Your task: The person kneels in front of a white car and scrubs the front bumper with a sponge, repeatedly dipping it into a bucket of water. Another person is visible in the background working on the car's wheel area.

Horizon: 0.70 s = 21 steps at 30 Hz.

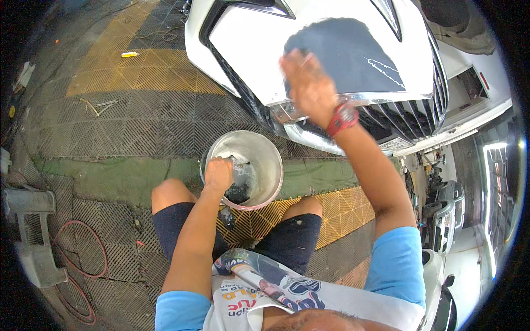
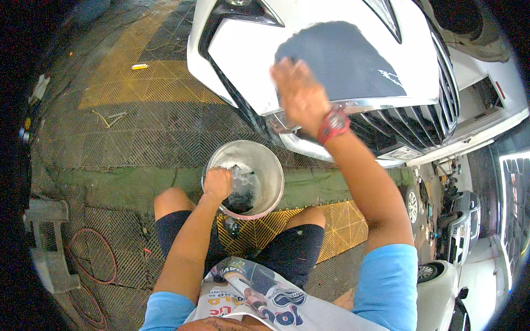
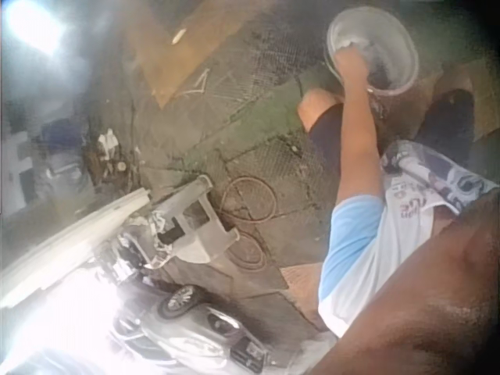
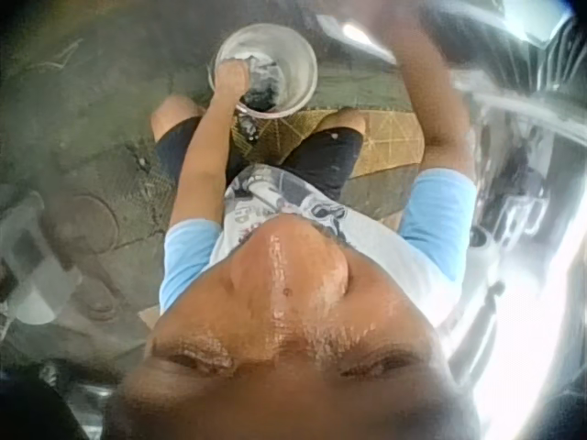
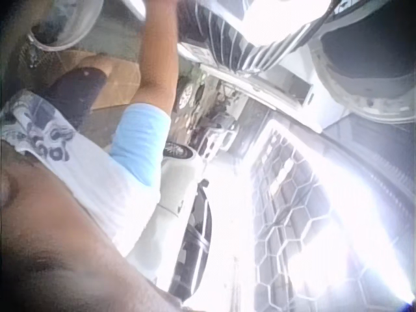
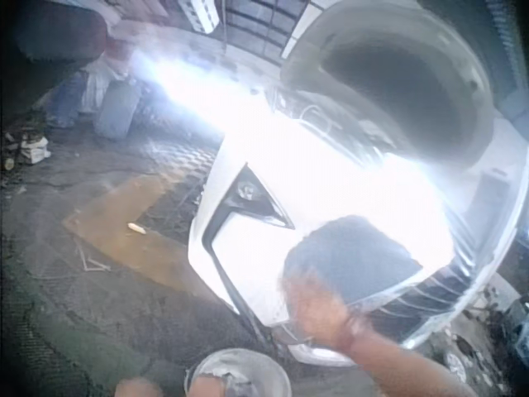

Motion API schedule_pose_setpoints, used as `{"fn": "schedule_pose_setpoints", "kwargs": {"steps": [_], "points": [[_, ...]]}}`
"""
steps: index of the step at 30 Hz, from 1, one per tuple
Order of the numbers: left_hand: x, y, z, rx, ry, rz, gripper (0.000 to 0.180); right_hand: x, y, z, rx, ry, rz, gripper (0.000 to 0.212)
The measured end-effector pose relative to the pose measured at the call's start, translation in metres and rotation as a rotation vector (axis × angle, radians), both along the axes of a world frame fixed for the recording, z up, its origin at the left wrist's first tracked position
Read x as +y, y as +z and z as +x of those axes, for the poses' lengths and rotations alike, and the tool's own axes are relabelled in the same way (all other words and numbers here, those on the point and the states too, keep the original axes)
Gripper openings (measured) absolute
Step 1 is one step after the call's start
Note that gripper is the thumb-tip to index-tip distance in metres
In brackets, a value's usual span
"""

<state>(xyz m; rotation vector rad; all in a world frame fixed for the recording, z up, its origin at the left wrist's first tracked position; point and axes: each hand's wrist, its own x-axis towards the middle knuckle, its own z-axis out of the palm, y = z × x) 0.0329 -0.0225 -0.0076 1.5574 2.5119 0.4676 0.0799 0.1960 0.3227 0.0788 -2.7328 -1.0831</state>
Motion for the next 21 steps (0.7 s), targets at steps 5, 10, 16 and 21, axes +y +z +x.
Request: {"fn": "schedule_pose_setpoints", "kwargs": {"steps": [5,10,16,21], "points": [[0.003,-0.011,0.001,0.058,-0.032,-0.025,0.023,-0.011,0.005,-0.023,0.181,0.002,0.032,0.061],[0.001,-0.010,0.003,0.044,-0.021,-0.005,0.022,0.001,-0.010,-0.020,0.048,0.096,-0.033,0.056],[-0.002,-0.004,-0.001,-0.022,0.012,0.020,0.015,-0.010,-0.004,-0.009,0.078,0.075,0.020,0.053],[0.001,-0.006,-0.001,-0.012,0.004,0.029,0.019,0.004,0.018,-0.009,-0.015,0.064,0.025,0.056]]}}
